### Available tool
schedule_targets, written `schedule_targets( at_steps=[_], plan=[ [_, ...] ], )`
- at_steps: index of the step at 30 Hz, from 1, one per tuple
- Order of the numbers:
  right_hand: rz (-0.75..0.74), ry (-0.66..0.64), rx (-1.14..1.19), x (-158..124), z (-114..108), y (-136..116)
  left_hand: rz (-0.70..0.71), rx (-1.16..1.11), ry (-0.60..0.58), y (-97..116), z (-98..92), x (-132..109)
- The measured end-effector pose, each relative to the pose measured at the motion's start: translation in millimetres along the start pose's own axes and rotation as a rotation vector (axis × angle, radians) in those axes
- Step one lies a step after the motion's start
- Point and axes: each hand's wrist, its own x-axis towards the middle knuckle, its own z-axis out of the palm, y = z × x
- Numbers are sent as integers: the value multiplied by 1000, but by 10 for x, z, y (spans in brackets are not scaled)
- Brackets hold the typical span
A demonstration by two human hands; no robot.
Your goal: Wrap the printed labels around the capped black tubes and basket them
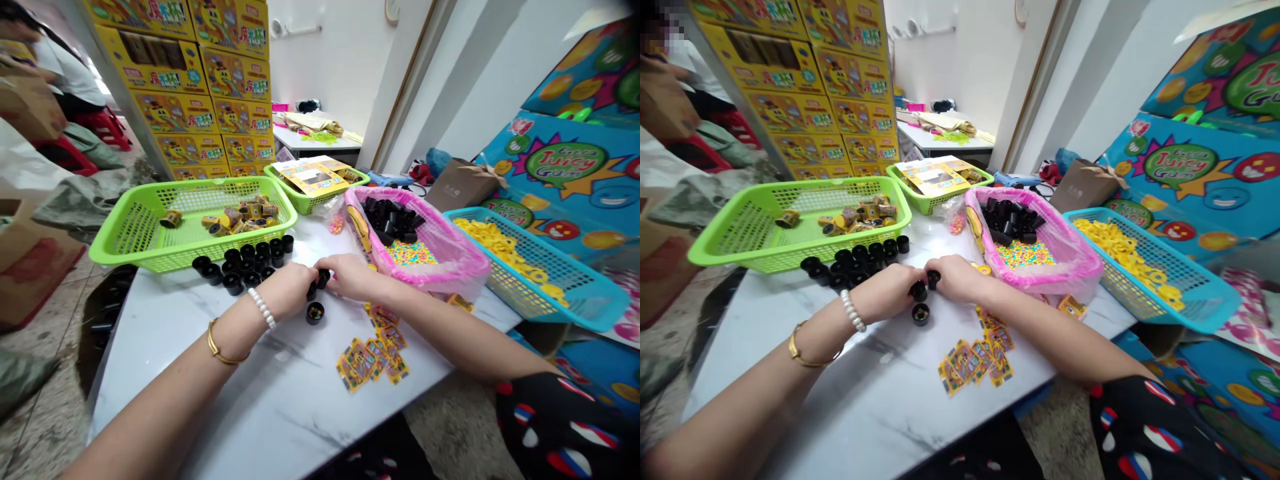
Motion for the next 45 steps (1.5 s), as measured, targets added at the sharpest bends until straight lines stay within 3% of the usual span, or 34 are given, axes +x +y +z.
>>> schedule_targets(
  at_steps=[4, 9, 15, 19, 21, 26, 29, 33, 37, 41, 45],
  plan=[
    [-57, -12, 57, -134, 13, -58, 16, -2, -22, 10, -69, -25],
    [-24, 0, 115, -161, 19, -63, 3, -5, -18, -4, -110, -26],
    [43, 37, 143, -250, -13, -83, -50, -3, 96, -101, -180, -40],
    [111, 157, 230, -355, -368, -54, -140, 98, 264, -226, -324, -24],
    [128, 135, 396, -403, -640, 51, -184, 175, 314, -286, -364, 51],
    [149, -25, 698, -522, -1120, 537, -218, 299, 249, -322, -343, 344],
    [189, -40, 544, -586, -1127, 851, -223, 332, 193, -269, -302, 434],
    [361, 87, 129, -617, -998, 1234, -201, 362, 138, -239, -247, 412],
    [395, 116, -8, -600, -931, 1528, -162, 407, 104, -337, -236, 403],
    [421, 84, -69, -606, -873, 1669, -132, 440, 95, -460, -252, 493],
    [432, 7, -74, -577, -789, 1614, -128, 433, 126, -495, -230, 561]
  ],
)
